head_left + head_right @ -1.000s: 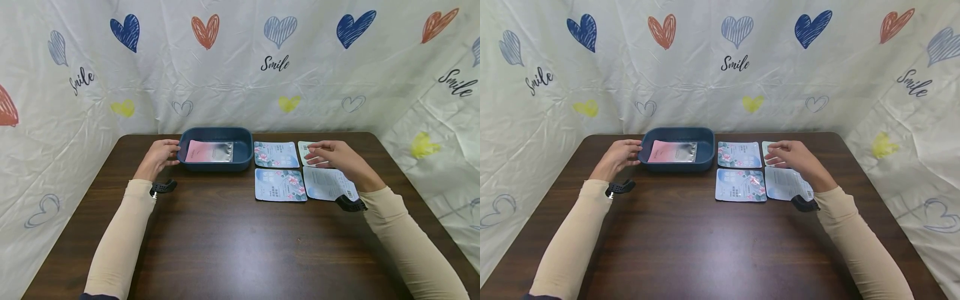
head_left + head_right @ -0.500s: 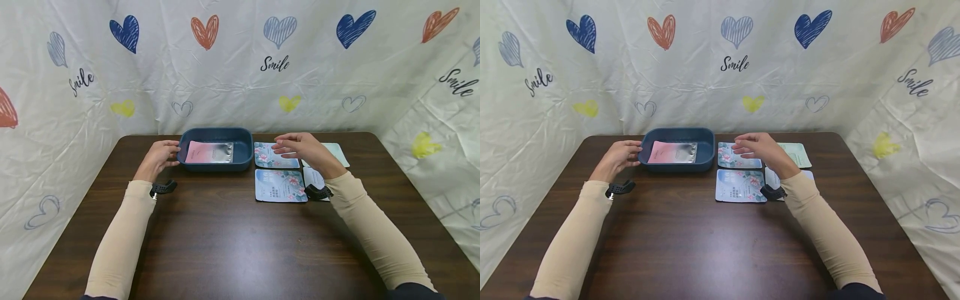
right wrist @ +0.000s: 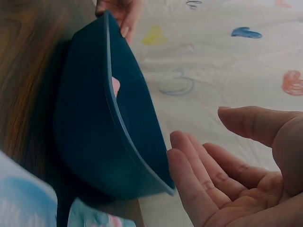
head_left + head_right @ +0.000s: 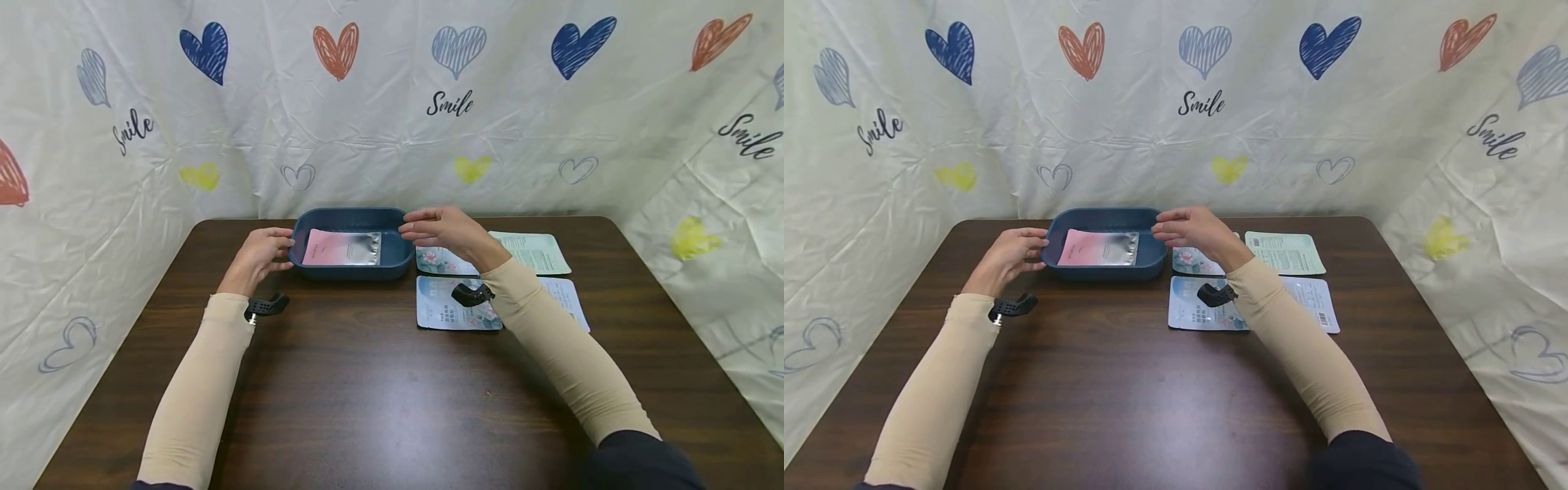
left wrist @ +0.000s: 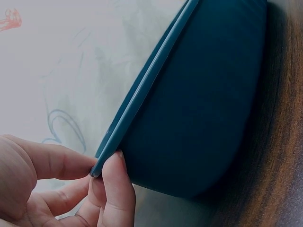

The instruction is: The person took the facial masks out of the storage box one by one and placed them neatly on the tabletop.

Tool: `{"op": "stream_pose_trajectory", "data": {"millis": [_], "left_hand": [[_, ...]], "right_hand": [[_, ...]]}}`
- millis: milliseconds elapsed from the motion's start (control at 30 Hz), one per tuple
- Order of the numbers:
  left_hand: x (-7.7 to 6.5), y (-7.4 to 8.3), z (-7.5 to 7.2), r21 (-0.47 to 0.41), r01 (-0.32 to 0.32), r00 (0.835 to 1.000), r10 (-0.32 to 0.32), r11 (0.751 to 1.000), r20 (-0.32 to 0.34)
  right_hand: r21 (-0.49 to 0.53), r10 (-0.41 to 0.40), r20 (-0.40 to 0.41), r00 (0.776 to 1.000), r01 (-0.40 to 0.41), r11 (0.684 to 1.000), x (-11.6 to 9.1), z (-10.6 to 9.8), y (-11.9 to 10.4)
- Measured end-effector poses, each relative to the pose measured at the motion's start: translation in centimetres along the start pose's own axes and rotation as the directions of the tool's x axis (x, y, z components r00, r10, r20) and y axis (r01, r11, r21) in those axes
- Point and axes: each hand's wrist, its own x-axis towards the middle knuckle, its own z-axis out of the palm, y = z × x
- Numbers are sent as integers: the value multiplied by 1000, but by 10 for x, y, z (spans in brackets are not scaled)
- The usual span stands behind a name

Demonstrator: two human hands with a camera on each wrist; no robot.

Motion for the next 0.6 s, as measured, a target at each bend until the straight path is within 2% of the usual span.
{"op": "stream_pose_trajectory", "data": {"millis": [167, 600], "left_hand": [[1, 0, 0, -2, -1, 1000, 1, 1000, 5], [-1, 1, 1, -13, -6, 1000, 6, 1000, 7]], "right_hand": [[-1, 32, 22, 999, -32, 999, 17, 12, -3], [-71, 63, 18, 998, -62, 996, 55, 46, 1]]}}
